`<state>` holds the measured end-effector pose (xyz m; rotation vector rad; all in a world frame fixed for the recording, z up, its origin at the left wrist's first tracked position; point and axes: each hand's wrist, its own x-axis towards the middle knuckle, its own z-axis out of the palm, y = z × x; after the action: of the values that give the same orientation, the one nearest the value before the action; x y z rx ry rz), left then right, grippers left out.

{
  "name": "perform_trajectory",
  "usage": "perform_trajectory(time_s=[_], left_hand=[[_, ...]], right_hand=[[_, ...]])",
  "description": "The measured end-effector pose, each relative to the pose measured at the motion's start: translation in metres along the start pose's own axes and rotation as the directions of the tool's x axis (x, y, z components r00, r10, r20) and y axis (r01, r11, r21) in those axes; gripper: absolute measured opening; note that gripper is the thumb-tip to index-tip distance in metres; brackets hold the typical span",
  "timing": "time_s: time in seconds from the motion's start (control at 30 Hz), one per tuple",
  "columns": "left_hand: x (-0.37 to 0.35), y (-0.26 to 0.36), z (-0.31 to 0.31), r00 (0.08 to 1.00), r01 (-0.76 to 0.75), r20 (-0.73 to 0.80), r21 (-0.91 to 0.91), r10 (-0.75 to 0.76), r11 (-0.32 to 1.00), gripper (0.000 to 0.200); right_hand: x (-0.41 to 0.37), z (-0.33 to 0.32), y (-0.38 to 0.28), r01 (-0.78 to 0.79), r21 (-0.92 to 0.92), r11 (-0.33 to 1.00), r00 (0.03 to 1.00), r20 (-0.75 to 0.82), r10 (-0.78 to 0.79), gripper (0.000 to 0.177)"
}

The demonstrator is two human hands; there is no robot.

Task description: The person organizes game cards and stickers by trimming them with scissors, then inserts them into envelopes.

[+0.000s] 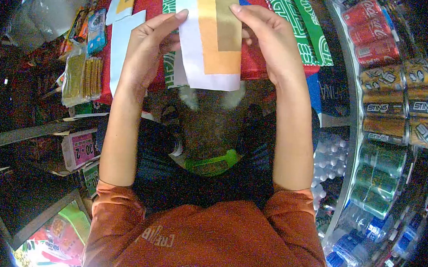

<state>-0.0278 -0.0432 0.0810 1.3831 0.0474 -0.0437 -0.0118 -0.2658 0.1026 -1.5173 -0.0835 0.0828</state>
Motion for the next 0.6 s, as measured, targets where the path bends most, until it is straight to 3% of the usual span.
perform_trajectory(time_s=[0.07, 0.17, 0.2, 0.23, 0.33, 0.37, 0.47, 0.6], left_hand=[[-0.002, 0.002, 0.003, 1.000, 0.006, 0.000, 0.011, -0.006, 1.000, 0.030], [0.000, -0.001, 0.004, 0.994, -0.108, 0.015, 0.050, 0.107, 0.993, 0.032], [0.002, 0.003, 0.006, 0.939, -0.309, -0.078, 0.241, 0.335, 0.920, 0.033], [0.004, 0.009, 0.008, 0.823, -0.458, -0.121, 0.437, 0.555, 0.774, 0.034], [-0.010, 0.047, 0.018, 0.526, -0.627, 0.017, 0.684, 0.850, 0.374, 0.036], [-0.018, 0.061, 0.013, 0.506, -0.627, 0.142, 0.738, 0.851, 0.250, 0.048], [-0.028, 0.087, 0.011, 0.354, -0.709, 0.487, 0.696, 0.798, -0.110, 0.061], [-0.047, 0.121, 0.018, 0.318, -0.823, 0.736, 0.527, 0.598, -0.211, 0.047]], right_hand=[[0.000, 0.000, 0.001, 0.060, -0.012, 0.998, 0.997, -0.038, -0.060, 0.026], [0.001, -0.004, 0.000, 0.182, -0.124, 0.976, 0.981, -0.052, -0.189, 0.026], [-0.001, -0.004, -0.007, 0.225, -0.202, 0.953, 0.969, -0.052, -0.240, 0.025], [-0.004, -0.004, -0.014, 0.267, -0.277, 0.923, 0.955, -0.049, -0.291, 0.025], [-0.021, -0.004, -0.048, 0.322, -0.379, 0.868, 0.943, 0.050, -0.328, 0.021], [-0.030, -0.001, -0.062, 0.347, -0.536, 0.770, 0.930, 0.089, -0.357, 0.019], [-0.048, 0.006, -0.094, 0.518, -0.724, 0.456, 0.838, 0.322, -0.440, 0.019], [-0.058, 0.009, -0.111, 0.654, -0.712, 0.256, 0.738, 0.526, -0.424, 0.017]])
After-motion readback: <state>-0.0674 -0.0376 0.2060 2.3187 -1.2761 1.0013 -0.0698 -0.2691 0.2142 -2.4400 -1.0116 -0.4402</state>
